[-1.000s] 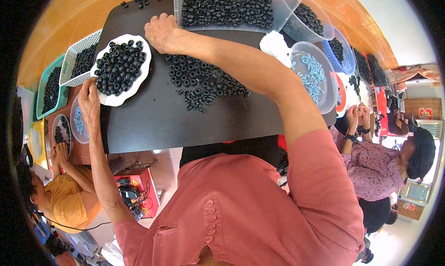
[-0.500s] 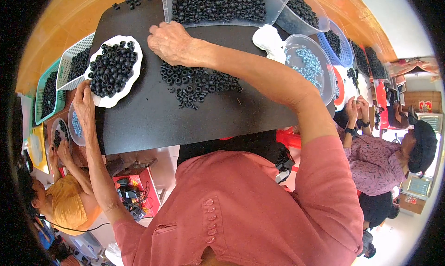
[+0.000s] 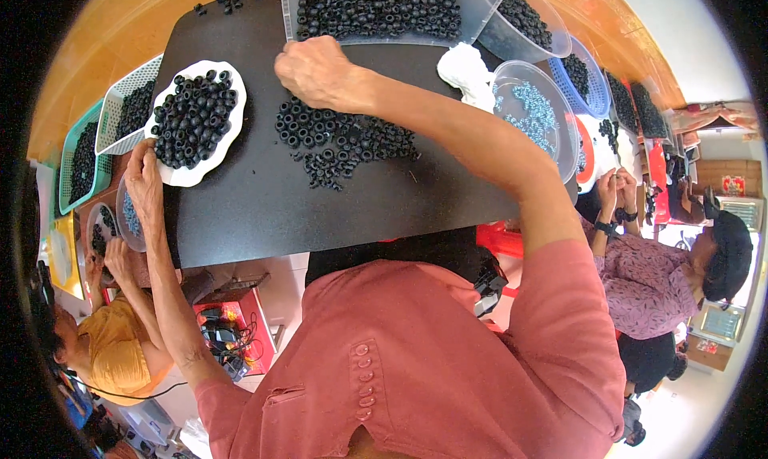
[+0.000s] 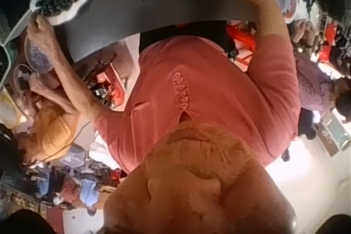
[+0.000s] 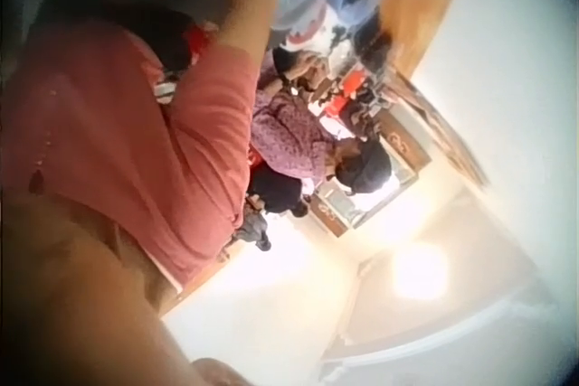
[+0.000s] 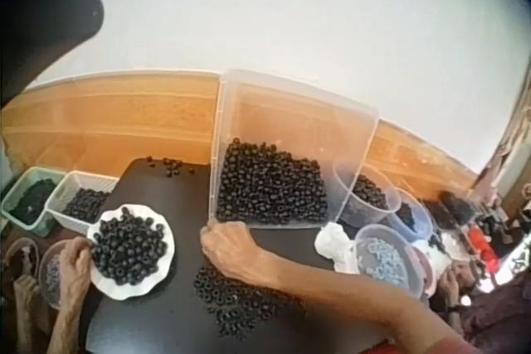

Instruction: The person assembles small black plastic rings by hand, inserting small components into each ring and placing finished pieces onto a plate.

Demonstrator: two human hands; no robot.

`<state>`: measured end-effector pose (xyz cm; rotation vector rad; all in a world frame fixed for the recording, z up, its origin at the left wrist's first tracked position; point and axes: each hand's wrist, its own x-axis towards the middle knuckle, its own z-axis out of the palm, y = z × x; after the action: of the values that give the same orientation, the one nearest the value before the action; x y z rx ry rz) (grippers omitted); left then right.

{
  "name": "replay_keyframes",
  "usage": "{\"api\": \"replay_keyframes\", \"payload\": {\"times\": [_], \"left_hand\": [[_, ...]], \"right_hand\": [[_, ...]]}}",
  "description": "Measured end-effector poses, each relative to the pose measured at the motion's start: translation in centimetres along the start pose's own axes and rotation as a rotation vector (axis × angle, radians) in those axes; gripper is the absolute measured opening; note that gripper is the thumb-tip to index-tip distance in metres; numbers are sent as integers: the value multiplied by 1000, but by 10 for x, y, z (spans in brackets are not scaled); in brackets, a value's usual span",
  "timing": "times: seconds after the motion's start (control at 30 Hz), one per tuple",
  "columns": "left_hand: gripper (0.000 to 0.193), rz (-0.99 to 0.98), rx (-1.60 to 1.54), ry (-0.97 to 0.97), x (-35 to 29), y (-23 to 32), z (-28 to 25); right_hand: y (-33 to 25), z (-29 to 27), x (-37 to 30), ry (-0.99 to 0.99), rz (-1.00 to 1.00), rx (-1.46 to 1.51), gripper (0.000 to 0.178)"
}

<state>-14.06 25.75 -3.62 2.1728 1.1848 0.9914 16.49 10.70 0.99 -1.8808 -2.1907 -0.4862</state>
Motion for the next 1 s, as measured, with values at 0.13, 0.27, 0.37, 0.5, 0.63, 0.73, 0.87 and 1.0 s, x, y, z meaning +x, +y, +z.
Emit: {"api": "replay_keyframes", "payload": {"times": [0.13,0.27,0.37,0.5,0.63,0.73,0.87,1.0], "left_hand": [[23,57,-3,21,-1,-5,-1],[22,99,40,0,2,-5,2],[22,67,32,-10,-1,-4,2],[24,44,22,-33,4,-3,-2],[24,47,31,-40,4,-4,-1],[24,63,50,-30,3,-1,-1],[25,132,67,-7,4,1,3],[24,115,10,7,2,7,6]], "right_hand": [[0,-19,-8,-233,126,-38,22],[-25,-33,-8,-178,77,98,28],[-52,-32,-17,-216,47,241,34],[-53,-19,-34,-33,-9,296,28],[-44,-18,-47,18,-33,296,22],[-41,-25,-56,-5,-12,283,22],[-49,-44,-69,177,66,295,29],[-75,-64,-89,141,47,417,30]]}}
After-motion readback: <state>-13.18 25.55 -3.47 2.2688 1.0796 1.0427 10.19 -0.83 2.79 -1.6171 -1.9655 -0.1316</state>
